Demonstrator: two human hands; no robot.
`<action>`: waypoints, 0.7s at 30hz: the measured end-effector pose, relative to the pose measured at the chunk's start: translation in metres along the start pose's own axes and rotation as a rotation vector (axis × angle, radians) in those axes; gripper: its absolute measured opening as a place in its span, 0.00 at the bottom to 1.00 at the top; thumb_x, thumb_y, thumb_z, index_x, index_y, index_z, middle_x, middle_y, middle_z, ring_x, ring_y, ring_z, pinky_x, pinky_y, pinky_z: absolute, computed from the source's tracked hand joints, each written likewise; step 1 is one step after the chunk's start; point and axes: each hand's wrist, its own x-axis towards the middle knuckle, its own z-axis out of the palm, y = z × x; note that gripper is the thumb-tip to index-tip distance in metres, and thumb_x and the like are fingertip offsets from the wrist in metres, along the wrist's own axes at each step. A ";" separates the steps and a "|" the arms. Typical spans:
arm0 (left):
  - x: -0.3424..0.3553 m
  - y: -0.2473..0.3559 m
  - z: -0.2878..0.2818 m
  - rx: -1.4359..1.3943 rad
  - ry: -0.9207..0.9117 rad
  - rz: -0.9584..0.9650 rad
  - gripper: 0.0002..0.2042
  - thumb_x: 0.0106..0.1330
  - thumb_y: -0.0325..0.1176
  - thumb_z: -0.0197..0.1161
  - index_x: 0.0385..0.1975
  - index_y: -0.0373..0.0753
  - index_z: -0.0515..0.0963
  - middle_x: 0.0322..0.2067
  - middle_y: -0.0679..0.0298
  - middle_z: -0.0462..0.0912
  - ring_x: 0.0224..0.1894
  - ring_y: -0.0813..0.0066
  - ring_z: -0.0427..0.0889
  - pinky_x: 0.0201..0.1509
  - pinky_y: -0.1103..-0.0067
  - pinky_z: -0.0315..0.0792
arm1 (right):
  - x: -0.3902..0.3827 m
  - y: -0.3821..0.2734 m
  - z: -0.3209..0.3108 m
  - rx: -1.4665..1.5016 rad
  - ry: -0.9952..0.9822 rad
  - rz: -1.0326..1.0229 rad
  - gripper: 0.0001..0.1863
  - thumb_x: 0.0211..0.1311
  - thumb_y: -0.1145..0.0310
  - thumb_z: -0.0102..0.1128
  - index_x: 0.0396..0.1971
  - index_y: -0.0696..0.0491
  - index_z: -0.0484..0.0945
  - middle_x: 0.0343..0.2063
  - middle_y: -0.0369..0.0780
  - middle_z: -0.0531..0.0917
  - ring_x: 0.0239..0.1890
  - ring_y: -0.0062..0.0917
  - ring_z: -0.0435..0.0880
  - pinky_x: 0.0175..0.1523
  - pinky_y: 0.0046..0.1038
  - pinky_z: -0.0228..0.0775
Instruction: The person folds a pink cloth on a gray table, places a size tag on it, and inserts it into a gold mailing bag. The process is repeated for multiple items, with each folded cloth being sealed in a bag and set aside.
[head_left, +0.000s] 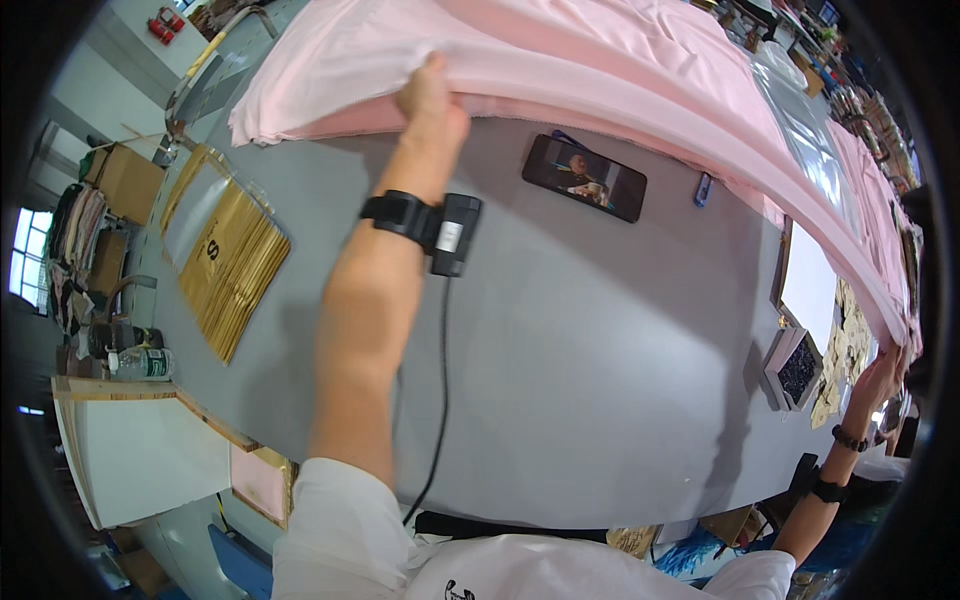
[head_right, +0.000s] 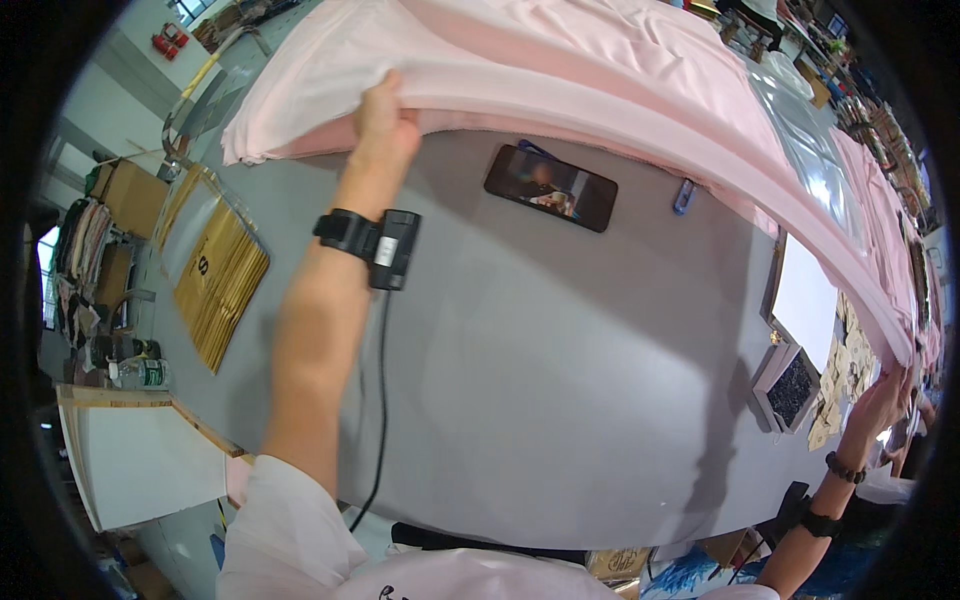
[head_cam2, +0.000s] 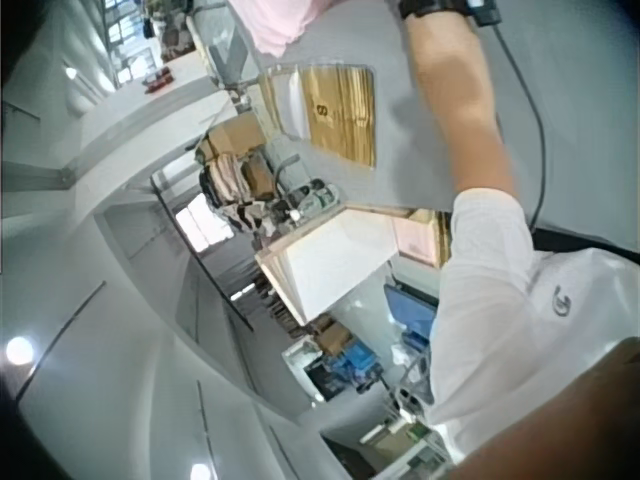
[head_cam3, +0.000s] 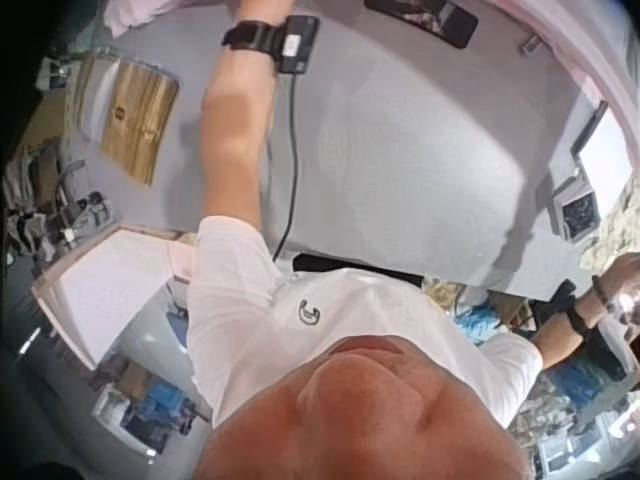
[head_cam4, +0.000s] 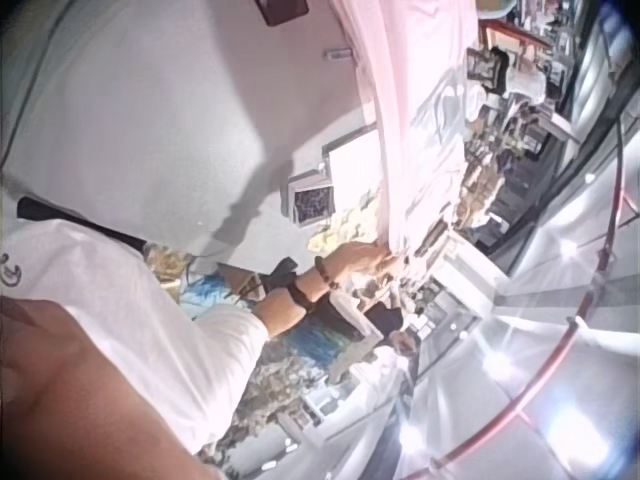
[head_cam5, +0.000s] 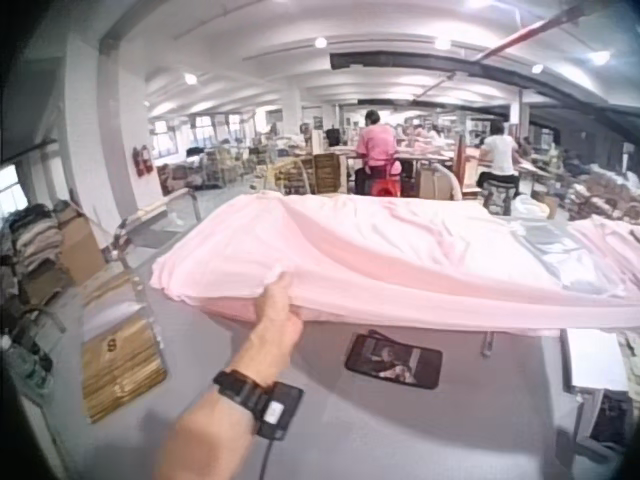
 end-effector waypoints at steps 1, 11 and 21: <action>0.019 0.020 -0.019 0.023 0.045 0.031 0.18 0.66 0.27 0.69 0.55 0.34 0.76 0.48 0.61 0.82 0.50 0.68 0.82 0.46 0.67 0.80 | 0.004 0.017 -0.001 0.080 0.053 0.101 0.19 0.76 0.67 0.59 0.60 0.61 0.79 0.56 0.39 0.81 0.52 0.20 0.80 0.58 0.22 0.73; 0.077 0.226 -0.207 0.415 0.542 0.410 0.22 0.66 0.24 0.66 0.58 0.22 0.74 0.51 0.49 0.83 0.49 0.56 0.86 0.57 0.65 0.82 | 0.013 0.110 -0.038 0.042 0.158 0.333 0.19 0.73 0.70 0.54 0.56 0.66 0.79 0.49 0.40 0.84 0.52 0.24 0.82 0.57 0.25 0.74; -0.103 0.122 -0.089 1.080 -0.745 0.158 0.12 0.75 0.33 0.64 0.51 0.34 0.85 0.37 0.67 0.87 0.40 0.81 0.83 0.46 0.80 0.78 | -0.134 -0.261 0.258 0.448 -1.351 -0.106 0.40 0.49 0.90 0.56 0.68 0.52 0.74 0.43 0.38 0.85 0.42 0.20 0.81 0.51 0.24 0.75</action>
